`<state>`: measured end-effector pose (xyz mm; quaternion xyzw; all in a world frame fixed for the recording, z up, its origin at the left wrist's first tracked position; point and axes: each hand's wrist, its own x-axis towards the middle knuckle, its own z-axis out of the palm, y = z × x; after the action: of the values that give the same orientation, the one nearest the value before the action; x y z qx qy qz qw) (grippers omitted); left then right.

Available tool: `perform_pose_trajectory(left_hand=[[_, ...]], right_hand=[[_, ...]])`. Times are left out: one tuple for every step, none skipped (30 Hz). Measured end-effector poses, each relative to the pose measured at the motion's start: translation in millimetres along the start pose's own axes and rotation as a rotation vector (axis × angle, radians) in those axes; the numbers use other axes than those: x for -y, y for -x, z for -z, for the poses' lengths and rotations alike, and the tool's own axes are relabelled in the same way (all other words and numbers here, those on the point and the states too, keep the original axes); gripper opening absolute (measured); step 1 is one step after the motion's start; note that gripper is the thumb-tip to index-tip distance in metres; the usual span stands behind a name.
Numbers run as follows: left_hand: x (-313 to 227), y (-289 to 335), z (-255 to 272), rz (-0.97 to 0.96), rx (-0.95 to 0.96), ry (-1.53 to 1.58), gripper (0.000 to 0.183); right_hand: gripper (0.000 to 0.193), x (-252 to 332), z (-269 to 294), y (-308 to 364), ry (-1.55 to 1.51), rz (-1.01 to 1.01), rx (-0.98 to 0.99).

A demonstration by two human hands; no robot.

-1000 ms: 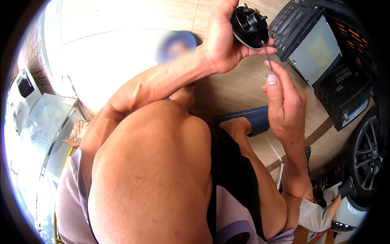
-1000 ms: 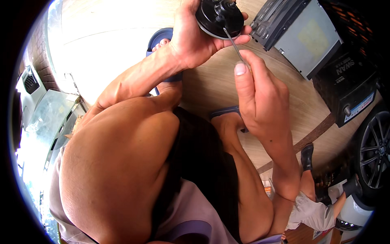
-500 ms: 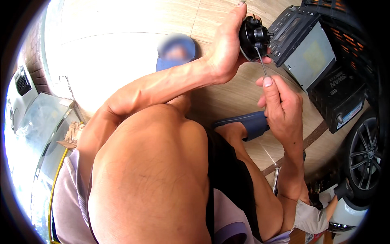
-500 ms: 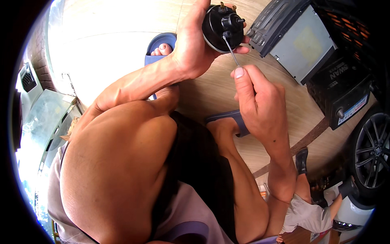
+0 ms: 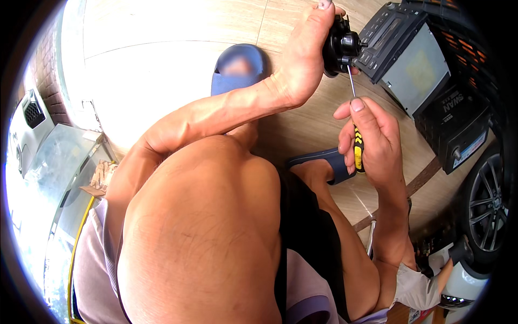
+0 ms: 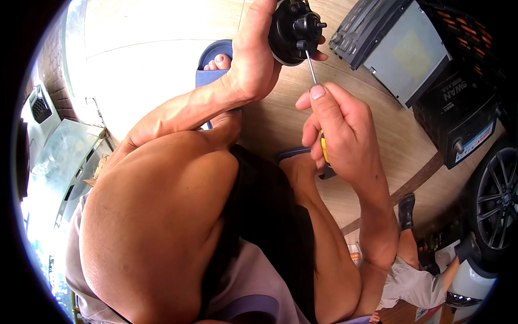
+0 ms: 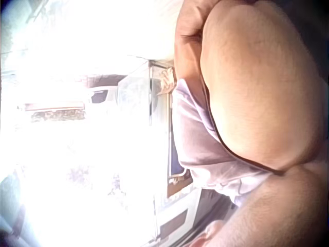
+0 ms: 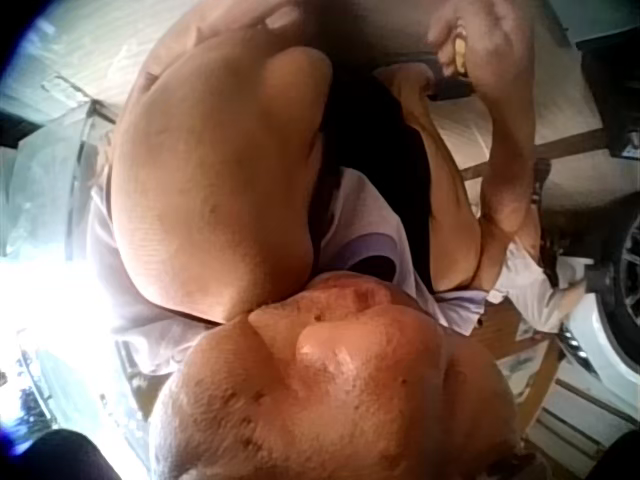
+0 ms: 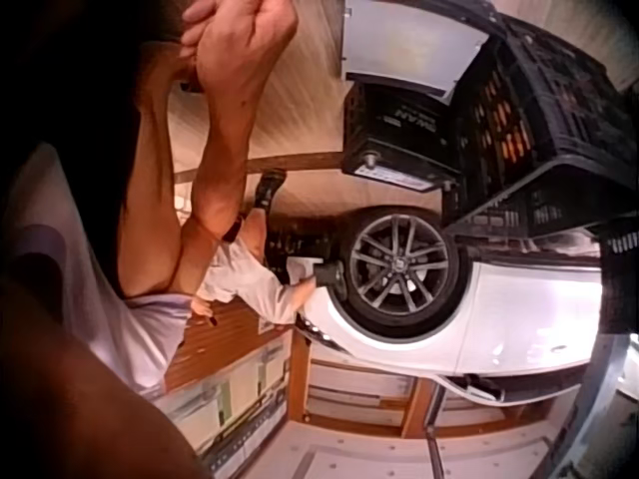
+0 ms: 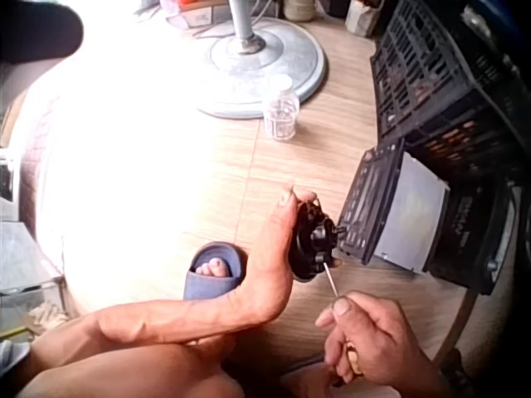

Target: The person uses a screwdriver to tighten or adjust the back of a car horn while holding it by hand.

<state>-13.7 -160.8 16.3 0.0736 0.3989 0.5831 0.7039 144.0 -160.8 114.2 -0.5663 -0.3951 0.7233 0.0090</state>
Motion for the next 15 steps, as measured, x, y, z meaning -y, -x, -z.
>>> perform_pose_trajectory(left_hand=[[-1,0,-2,0.027,-0.029,0.027,0.047],[-2,0,-3,0.055,-0.058,0.054,0.049],[-3,0,-4,0.056,-0.058,0.055,0.049],[-4,-1,-5,0.086,-0.037,0.105,0.051],[-5,-1,-5,0.115,-0.016,0.155,0.054],[-5,-2,-4,0.116,-0.015,0.156,0.054],[-6,-3,-2,0.125,0.021,0.165,0.056],[-6,-3,-1,0.133,0.056,0.175,0.058],[-9,-3,0,0.134,0.056,0.173,0.058],[-12,-2,0,0.180,0.106,0.210,0.059],[-14,-1,0,0.226,0.155,0.247,0.060],[-13,-1,1,0.227,0.153,0.245,0.060],[-12,-1,3,0.247,0.158,0.241,0.061],[-11,-1,4,0.267,0.163,0.237,0.062],[-10,-1,4,0.269,0.164,0.237,0.062]], right_hand=[[0.040,-1,-1,0,-0.001,0.000,-0.001],[0.039,-3,-1,1,0.028,0.021,-0.019],[0.039,-4,-1,1,0.057,0.042,-0.037],[0.039,-4,-2,2,0.058,0.040,-0.038],[0.039,-4,-4,2,0.113,0.083,-0.059],[0.038,-4,-5,3,0.168,0.127,-0.081],[0.038,-5,-4,2,0.168,0.126,-0.082],[0.038,-7,-3,1,0.251,0.193,-0.107],[0.037,-8,-3,1,0.334,0.260,-0.132],[0.037,-8,-3,1,0.331,0.260,-0.132],[0.036,-8,-2,1,0.367,0.286,-0.146],[0.036,-8,-2,0,0.403,0.311,-0.160],[0.036,-10,-2,0,0.401,0.312,-0.158],[0.034,-14,-3,-1,0.452,0.361,-0.172],[0.033,-17,-4,-1,0.503,0.410,-0.190]])
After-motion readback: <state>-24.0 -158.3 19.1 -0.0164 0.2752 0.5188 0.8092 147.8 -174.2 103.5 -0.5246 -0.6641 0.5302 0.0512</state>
